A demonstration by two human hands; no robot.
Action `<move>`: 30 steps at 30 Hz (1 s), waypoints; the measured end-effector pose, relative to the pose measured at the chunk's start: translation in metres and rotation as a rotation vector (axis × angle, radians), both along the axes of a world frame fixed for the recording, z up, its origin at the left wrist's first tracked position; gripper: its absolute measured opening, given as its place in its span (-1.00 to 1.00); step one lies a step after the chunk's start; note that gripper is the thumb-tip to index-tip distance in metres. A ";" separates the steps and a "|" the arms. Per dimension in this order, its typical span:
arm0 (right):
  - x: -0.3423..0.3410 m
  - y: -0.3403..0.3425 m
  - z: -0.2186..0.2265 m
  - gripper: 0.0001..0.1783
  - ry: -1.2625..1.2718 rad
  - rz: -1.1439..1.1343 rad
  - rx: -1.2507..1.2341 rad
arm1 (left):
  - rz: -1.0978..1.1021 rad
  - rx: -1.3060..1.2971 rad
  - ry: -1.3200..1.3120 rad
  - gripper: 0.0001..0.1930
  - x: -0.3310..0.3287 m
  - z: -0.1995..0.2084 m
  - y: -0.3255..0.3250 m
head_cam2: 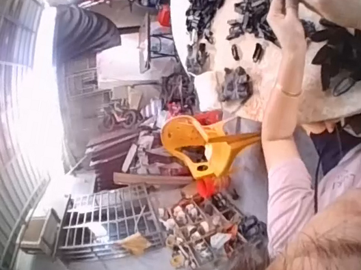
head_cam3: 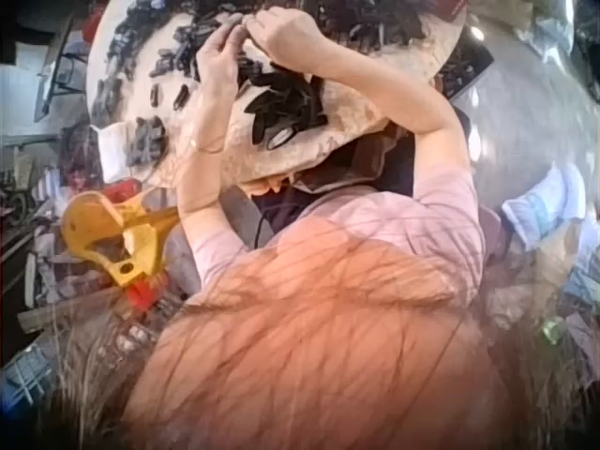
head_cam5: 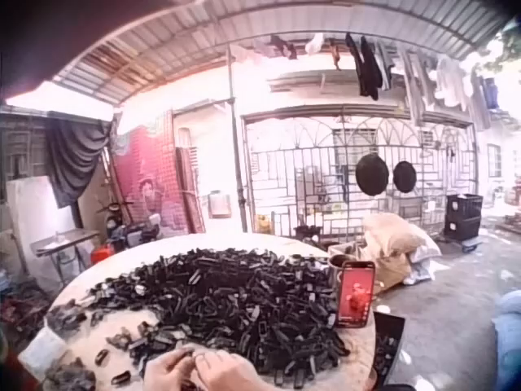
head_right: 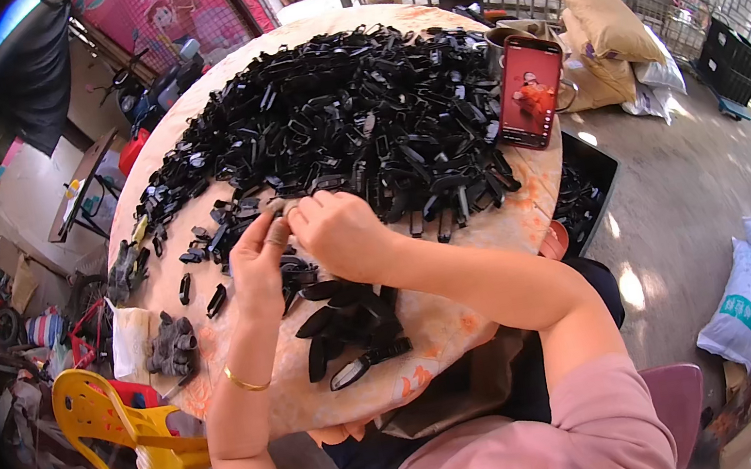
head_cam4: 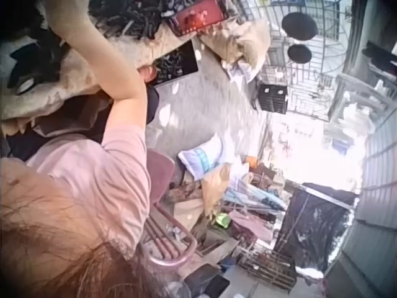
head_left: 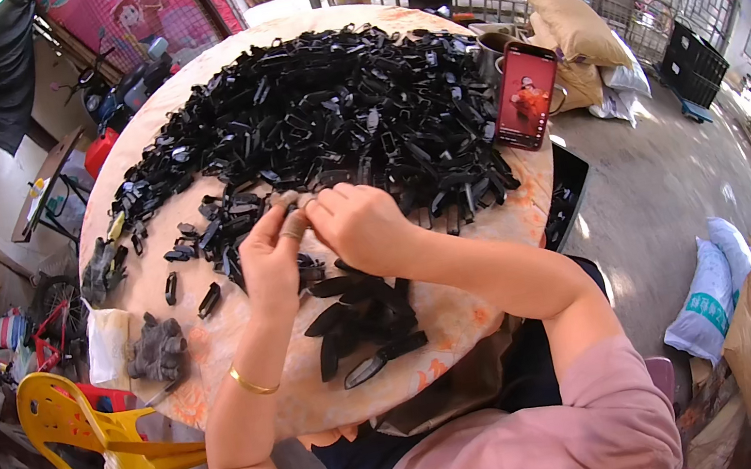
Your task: The person assembles small black plastic components by hand at a table.
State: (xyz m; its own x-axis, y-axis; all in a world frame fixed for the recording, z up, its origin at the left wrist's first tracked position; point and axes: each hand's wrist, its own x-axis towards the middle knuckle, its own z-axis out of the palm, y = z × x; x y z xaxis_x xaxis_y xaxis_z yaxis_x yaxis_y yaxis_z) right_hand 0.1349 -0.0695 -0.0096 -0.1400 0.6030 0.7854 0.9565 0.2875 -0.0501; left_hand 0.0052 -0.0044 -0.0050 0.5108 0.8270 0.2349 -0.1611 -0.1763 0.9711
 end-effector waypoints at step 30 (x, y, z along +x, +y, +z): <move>0.041 0.006 0.010 -0.64 0.842 0.450 -0.751 | -0.258 -0.240 -0.275 -0.55 -0.010 0.006 0.026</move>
